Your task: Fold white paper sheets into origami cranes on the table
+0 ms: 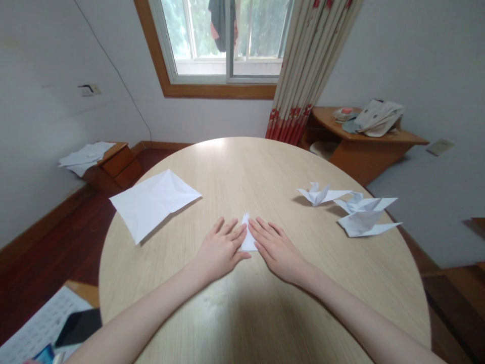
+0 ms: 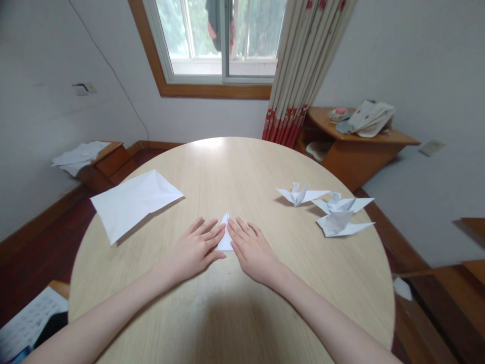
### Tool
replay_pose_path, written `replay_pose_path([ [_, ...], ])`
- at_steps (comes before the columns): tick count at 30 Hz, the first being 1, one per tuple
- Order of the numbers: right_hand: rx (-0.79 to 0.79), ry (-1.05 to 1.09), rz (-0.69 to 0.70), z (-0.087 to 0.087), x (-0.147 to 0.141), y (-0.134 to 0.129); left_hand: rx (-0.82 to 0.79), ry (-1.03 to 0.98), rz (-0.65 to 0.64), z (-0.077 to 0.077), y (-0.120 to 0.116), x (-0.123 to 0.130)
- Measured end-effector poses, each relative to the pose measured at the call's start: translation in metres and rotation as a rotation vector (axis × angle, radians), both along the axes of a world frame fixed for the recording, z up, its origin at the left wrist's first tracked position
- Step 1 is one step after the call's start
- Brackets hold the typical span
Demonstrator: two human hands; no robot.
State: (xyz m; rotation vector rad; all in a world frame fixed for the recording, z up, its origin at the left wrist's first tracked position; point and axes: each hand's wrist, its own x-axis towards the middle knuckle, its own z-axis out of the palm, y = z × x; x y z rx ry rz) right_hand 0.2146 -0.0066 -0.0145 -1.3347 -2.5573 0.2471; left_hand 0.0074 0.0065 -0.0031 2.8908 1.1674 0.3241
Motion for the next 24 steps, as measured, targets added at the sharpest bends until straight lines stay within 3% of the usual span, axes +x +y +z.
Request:
replay_pose_path([
  [10,-0.012,0.195,-0.001,-0.004,0.005,0.002,0.409,-0.041,-0.233,-0.006,0.008,-0.002],
  [18,0.024,0.309,-0.282,-0.001,0.002,-0.002,0.555,-0.12,-0.226,-0.003,0.006,0.0],
  [24,-0.084,0.316,-0.243,0.005,0.001,-0.003,0.58,-0.138,-0.193,-0.002,0.004,0.002],
])
